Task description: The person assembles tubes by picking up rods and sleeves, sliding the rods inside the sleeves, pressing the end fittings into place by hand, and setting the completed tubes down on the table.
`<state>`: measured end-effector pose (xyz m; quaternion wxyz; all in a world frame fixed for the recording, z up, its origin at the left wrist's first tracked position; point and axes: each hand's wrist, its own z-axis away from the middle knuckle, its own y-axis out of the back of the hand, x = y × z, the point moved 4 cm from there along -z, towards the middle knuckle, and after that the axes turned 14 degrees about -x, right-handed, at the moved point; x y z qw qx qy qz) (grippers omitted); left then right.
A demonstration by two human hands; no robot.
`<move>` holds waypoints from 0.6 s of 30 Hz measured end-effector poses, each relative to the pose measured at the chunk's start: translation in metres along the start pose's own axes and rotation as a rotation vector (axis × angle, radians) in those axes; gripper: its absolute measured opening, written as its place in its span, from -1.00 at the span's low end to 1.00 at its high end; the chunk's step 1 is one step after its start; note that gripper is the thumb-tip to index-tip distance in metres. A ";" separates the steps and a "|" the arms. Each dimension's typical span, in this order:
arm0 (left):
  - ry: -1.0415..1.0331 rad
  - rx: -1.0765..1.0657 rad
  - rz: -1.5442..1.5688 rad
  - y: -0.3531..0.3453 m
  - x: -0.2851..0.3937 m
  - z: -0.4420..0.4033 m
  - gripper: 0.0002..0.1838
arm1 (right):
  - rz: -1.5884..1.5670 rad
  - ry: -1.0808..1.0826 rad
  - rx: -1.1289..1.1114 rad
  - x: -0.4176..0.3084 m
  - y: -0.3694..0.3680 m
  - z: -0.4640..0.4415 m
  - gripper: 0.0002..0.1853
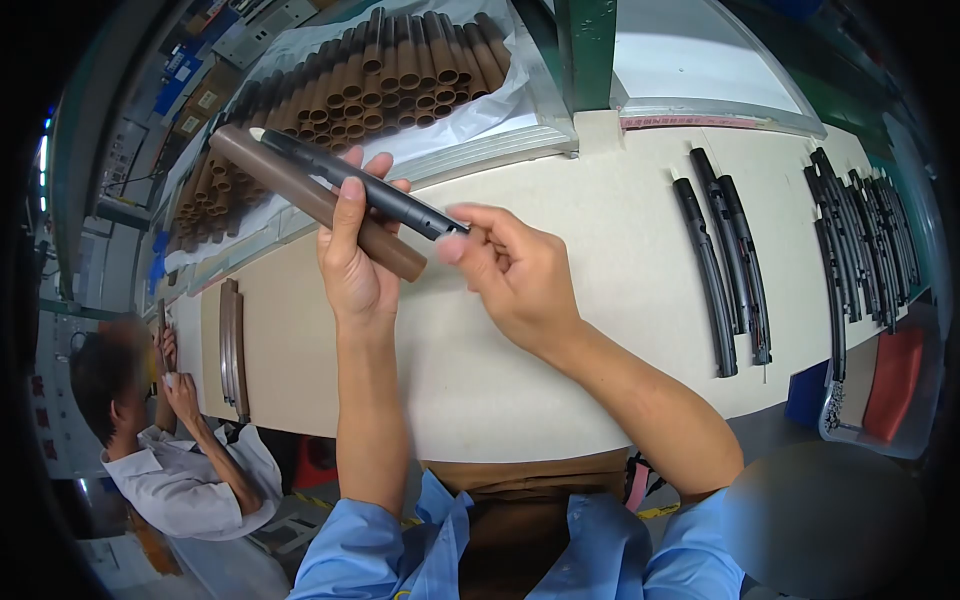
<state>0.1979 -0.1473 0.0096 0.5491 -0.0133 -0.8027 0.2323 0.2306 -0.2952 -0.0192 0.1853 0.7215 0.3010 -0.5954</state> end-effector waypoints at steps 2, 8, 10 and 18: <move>-0.004 0.009 -0.001 0.001 0.000 0.000 -0.37 | 0.252 0.253 0.024 -0.010 -0.002 0.000 -0.69; 0.012 -0.009 0.012 -0.003 -0.002 0.001 -0.40 | 0.424 0.440 0.061 -0.014 0.002 0.003 -0.67; 0.038 -0.037 -0.007 -0.003 -0.002 0.002 -0.48 | 0.331 0.405 0.072 -0.012 0.004 0.002 -0.69; -0.209 0.271 0.400 0.086 0.034 -0.005 -0.60 | 0.175 0.387 0.039 -0.038 0.041 -0.005 -0.72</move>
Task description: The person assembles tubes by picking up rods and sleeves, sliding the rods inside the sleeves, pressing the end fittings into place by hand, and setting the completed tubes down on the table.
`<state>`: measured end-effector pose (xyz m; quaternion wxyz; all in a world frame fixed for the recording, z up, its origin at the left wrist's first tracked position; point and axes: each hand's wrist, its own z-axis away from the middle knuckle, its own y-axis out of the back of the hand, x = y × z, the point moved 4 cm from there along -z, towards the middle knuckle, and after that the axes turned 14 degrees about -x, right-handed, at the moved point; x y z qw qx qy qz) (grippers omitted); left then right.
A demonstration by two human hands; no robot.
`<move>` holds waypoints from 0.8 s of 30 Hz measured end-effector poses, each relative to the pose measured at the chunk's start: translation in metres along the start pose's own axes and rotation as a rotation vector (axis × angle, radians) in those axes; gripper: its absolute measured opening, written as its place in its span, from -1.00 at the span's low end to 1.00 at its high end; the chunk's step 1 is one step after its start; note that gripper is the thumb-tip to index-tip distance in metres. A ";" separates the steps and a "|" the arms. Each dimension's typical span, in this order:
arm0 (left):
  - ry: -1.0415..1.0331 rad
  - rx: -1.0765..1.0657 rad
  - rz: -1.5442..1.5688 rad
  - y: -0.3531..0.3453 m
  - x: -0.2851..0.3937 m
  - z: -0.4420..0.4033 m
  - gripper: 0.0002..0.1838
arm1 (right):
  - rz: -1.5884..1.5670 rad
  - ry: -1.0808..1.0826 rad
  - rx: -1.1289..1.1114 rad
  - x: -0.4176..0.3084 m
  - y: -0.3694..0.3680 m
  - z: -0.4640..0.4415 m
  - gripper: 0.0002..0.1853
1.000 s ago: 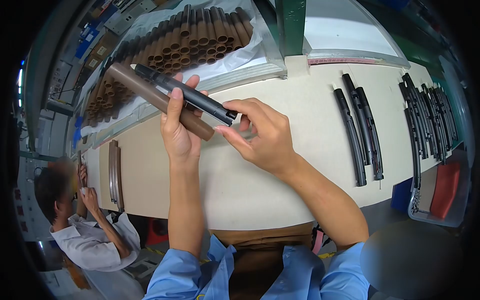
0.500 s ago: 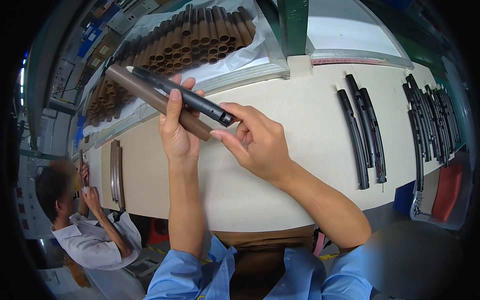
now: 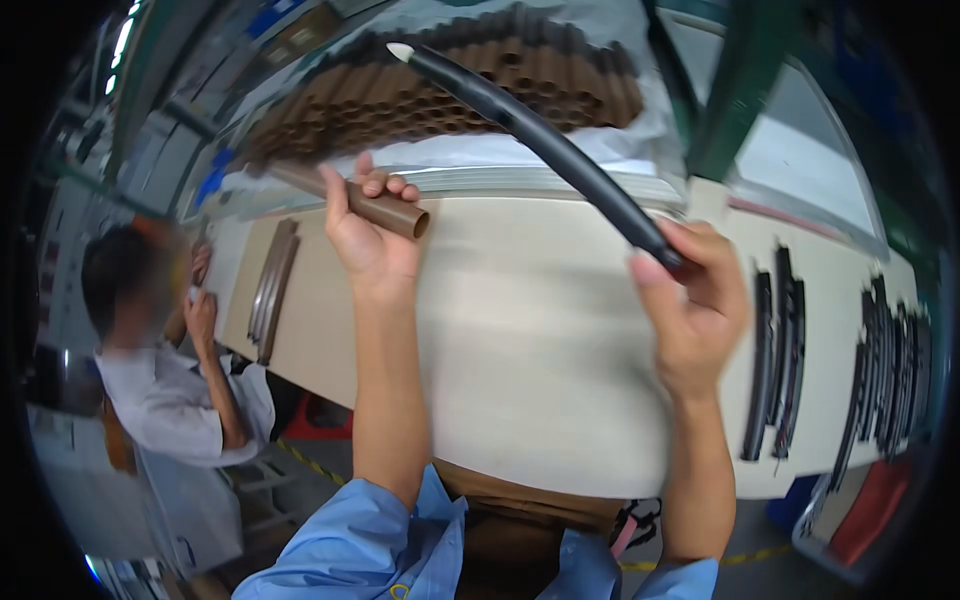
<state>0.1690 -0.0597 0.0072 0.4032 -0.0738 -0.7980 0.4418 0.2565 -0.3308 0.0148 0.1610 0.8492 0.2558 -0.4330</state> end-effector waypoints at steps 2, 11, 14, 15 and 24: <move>-0.014 -0.097 0.209 0.008 0.009 -0.002 -0.63 | 0.008 0.077 -0.061 -0.012 0.007 -0.003 -0.72; -0.023 -0.097 0.522 0.020 0.023 -0.007 -0.60 | 0.149 0.219 -0.280 -0.026 0.016 -0.005 -0.68; -0.040 -0.095 0.554 0.016 0.026 -0.006 -0.58 | 0.157 0.253 -0.290 -0.027 0.016 -0.004 -0.69; -0.046 -0.077 0.541 0.015 0.027 -0.005 -0.58 | 0.158 0.258 -0.288 -0.027 0.017 -0.004 -0.69; -0.013 -0.205 0.552 0.012 0.026 -0.007 -0.51 | 0.163 0.292 -0.269 -0.031 0.023 0.000 -0.66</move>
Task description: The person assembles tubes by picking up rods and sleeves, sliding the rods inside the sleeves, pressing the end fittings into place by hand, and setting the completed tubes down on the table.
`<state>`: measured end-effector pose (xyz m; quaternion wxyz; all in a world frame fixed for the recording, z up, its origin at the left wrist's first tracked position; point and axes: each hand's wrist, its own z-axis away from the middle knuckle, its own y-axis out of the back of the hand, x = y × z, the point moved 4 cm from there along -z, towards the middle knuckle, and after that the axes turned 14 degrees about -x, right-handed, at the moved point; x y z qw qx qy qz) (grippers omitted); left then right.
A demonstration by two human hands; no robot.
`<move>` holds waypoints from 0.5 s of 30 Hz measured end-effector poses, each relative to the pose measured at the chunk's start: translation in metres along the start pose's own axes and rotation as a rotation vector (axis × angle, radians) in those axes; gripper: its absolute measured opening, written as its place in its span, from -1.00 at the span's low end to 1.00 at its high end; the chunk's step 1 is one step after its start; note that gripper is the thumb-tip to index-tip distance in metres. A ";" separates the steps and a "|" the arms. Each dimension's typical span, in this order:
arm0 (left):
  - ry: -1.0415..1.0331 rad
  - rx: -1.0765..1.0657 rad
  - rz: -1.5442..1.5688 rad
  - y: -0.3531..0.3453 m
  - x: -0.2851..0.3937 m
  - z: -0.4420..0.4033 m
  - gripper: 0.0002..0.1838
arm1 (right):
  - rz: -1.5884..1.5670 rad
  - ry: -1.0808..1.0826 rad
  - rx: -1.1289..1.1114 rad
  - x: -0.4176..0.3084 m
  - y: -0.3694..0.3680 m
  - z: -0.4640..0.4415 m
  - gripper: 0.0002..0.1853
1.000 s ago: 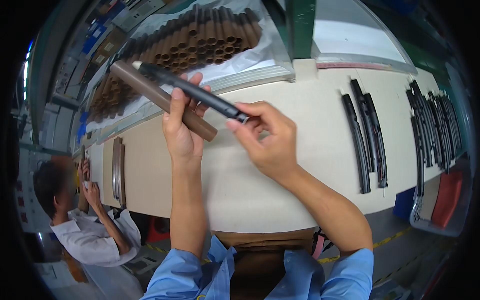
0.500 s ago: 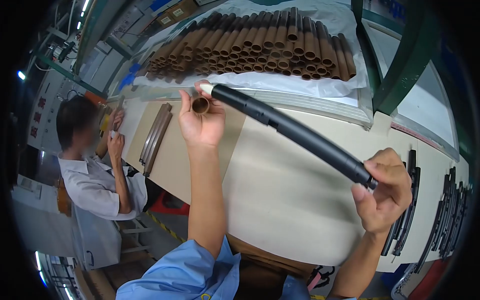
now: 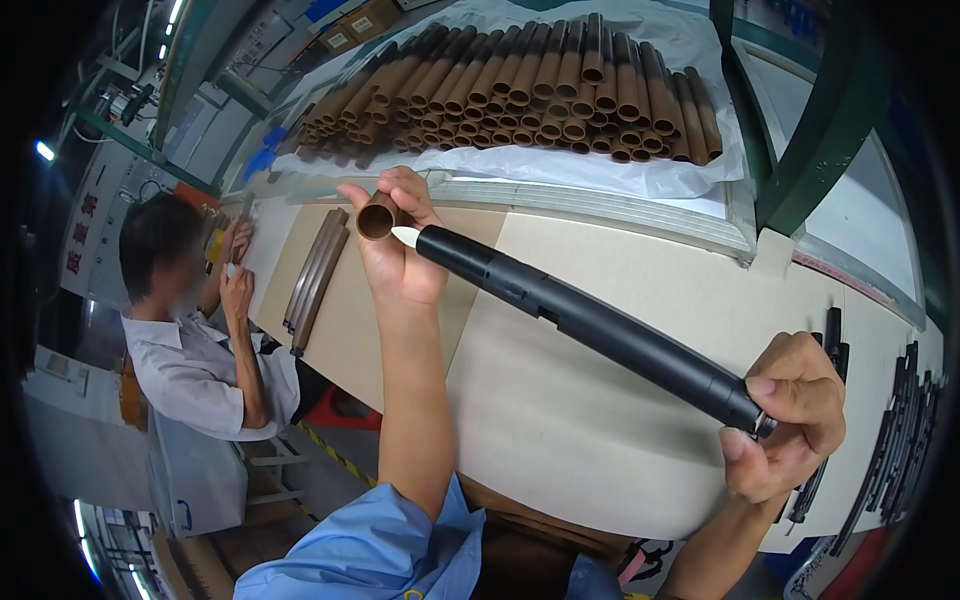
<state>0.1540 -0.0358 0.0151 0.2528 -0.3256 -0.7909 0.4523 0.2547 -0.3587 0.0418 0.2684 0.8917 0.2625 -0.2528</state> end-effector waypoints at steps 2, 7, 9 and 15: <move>0.011 0.003 0.017 -0.001 -0.001 0.000 -0.51 | -0.005 0.014 -0.002 -0.002 0.000 0.000 -0.65; 0.034 0.006 0.093 -0.003 -0.006 0.001 -0.49 | -0.028 0.033 0.014 -0.004 0.001 0.000 -0.65; 0.042 0.000 0.115 -0.003 -0.006 0.000 -0.48 | -0.013 0.040 0.010 -0.005 0.001 0.000 -0.65; 0.019 0.012 0.094 -0.004 -0.006 0.001 -0.45 | -0.016 0.046 0.014 -0.006 -0.002 0.000 -0.65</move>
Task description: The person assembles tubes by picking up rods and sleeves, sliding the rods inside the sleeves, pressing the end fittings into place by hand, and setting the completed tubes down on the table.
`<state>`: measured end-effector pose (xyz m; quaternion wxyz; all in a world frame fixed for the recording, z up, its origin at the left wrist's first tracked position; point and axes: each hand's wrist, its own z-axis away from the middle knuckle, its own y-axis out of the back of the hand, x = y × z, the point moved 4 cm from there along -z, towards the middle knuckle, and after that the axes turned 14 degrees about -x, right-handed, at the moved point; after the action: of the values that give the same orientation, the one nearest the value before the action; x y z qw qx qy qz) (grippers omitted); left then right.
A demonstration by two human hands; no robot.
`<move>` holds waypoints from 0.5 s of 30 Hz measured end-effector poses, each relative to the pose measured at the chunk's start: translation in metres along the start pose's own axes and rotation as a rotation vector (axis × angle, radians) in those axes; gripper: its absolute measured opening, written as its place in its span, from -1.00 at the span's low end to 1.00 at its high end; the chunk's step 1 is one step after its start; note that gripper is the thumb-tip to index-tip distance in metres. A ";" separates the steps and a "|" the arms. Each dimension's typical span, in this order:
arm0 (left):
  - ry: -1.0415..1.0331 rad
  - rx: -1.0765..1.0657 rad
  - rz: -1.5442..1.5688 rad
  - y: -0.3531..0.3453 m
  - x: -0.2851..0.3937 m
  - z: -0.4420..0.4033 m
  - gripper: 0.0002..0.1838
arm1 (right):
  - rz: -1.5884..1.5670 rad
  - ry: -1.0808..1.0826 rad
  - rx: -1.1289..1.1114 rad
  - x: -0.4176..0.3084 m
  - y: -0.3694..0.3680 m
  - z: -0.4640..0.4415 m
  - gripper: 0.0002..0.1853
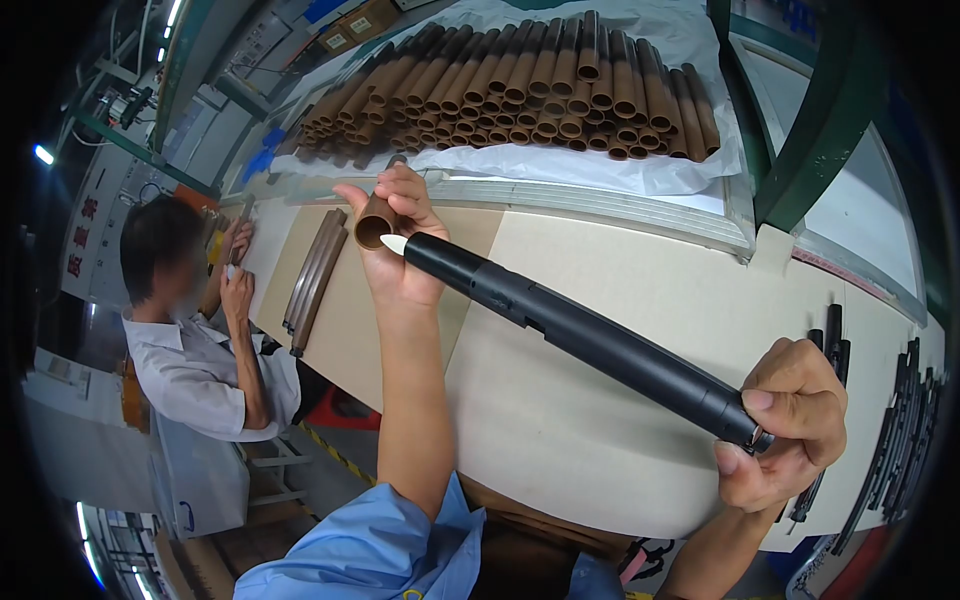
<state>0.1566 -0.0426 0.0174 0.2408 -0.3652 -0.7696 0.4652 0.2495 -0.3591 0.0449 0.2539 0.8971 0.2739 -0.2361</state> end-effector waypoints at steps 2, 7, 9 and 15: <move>-0.009 -0.001 -0.025 -0.001 -0.001 0.000 -0.45 | 0.008 0.004 0.002 0.000 -0.001 -0.001 -0.65; -0.063 0.020 -0.304 -0.005 -0.001 0.002 -0.47 | 0.035 0.002 -0.006 -0.001 -0.002 -0.002 -0.66; -0.100 0.078 -0.481 -0.006 -0.001 0.003 -0.46 | 0.063 0.005 -0.011 -0.002 -0.002 -0.004 -0.67; -0.160 0.115 -0.774 -0.017 -0.008 0.006 -0.50 | 0.077 -0.015 -0.013 -0.003 -0.003 -0.005 -0.68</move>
<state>0.1517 -0.0568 0.0293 0.3577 0.0031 -0.8393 0.4094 0.2471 -0.3549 0.0491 0.2707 0.9035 0.2389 -0.2309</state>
